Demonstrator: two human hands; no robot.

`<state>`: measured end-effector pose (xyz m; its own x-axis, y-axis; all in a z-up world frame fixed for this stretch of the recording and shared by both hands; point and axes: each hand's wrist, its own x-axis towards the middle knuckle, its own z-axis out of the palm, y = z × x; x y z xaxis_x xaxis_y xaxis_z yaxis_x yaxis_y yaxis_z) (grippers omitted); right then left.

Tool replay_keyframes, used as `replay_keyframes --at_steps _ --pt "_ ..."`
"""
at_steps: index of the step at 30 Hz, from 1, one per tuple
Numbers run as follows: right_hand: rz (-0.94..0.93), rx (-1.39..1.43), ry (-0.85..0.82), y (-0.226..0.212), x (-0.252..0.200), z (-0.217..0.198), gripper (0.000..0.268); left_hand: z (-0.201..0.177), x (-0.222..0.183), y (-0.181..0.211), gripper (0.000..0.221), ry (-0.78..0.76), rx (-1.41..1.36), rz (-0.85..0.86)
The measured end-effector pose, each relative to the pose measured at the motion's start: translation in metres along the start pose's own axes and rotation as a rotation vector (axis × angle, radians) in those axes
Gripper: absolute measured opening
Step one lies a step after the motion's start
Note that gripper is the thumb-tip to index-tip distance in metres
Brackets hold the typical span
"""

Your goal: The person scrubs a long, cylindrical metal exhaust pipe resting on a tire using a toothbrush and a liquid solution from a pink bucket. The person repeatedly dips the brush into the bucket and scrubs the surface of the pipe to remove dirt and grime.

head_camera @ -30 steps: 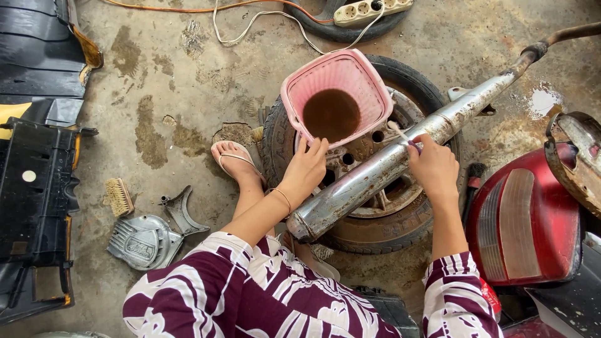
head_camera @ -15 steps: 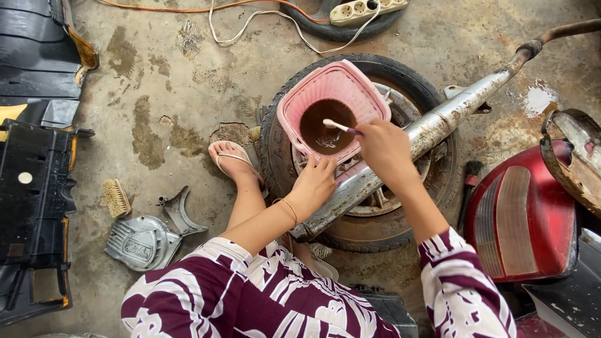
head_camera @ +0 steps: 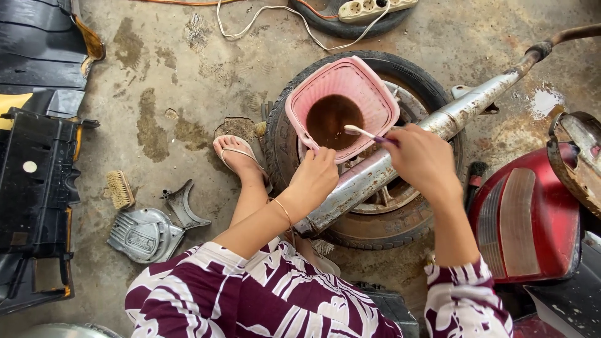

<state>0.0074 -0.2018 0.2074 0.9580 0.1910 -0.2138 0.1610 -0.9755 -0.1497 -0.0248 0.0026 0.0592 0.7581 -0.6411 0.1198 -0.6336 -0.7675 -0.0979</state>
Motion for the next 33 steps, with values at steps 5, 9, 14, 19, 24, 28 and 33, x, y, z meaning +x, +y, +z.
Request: replay_keyframes --at_steps 5,9,14,19,24,28,33 --pt "0.205 0.101 0.024 0.045 -0.071 0.041 0.038 0.024 -0.013 0.02 0.028 -0.464 -0.316 -0.008" --pt "0.406 0.277 0.03 0.03 -0.093 0.08 0.042 0.038 -0.005 0.034 0.046 -0.879 -0.265 -0.146" --pt "-0.039 0.291 0.272 0.015 -0.123 0.175 0.049 0.061 -0.011 0.034 0.045 -0.828 -0.293 -0.126" --pt "0.024 0.453 0.359 0.045 -0.1 0.19 0.045 0.072 -0.013 0.033 0.042 -0.838 -0.348 -0.095" --pt "-0.256 0.196 0.324 0.012 -0.136 0.191 0.068 0.075 -0.012 0.029 0.043 -0.83 -0.346 -0.113" --pt "-0.09 0.354 0.349 0.047 -0.106 0.204 0.057 0.088 -0.01 0.035 0.043 -0.858 -0.322 -0.104" --pt "-0.197 0.062 0.489 0.017 -0.131 0.221 0.073 0.077 -0.015 0.023 0.047 -0.805 -0.395 -0.053"
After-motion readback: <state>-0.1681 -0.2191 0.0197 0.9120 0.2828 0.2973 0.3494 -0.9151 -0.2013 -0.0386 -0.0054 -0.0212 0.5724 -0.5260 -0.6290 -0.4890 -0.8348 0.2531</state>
